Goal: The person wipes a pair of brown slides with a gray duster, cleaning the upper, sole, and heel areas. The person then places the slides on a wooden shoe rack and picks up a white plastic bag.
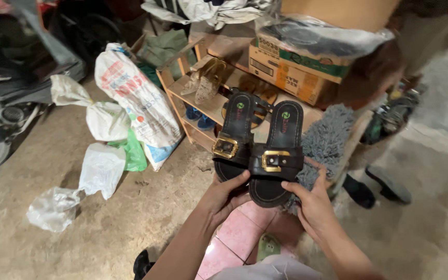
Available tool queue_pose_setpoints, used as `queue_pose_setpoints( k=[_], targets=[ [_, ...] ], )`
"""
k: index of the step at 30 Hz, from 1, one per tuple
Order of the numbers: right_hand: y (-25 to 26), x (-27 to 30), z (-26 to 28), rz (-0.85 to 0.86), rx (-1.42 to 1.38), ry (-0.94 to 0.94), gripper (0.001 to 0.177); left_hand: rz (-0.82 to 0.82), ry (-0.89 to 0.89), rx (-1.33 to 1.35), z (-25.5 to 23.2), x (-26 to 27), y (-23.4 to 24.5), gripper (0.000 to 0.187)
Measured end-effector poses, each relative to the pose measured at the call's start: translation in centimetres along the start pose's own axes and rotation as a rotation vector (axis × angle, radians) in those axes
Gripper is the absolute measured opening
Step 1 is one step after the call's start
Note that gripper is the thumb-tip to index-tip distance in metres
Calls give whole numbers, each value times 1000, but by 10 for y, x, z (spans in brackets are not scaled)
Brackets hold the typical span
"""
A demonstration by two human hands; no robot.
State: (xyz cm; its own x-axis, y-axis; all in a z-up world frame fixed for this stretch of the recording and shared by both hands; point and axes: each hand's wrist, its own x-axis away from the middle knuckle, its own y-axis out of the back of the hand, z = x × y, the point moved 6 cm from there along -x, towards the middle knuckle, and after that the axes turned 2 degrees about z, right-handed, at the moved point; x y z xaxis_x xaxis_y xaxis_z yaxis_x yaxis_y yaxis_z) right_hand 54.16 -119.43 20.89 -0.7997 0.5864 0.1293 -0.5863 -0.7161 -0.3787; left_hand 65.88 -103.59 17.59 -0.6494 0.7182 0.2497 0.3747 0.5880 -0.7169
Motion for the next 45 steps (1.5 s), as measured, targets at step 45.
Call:
queue_pose_setpoints(
  k=[45],
  targets=[
    [198, -179, -49, -283, 651, 278, 34, 6, 105, -51, 64, -183, -1, 78]
  ],
)
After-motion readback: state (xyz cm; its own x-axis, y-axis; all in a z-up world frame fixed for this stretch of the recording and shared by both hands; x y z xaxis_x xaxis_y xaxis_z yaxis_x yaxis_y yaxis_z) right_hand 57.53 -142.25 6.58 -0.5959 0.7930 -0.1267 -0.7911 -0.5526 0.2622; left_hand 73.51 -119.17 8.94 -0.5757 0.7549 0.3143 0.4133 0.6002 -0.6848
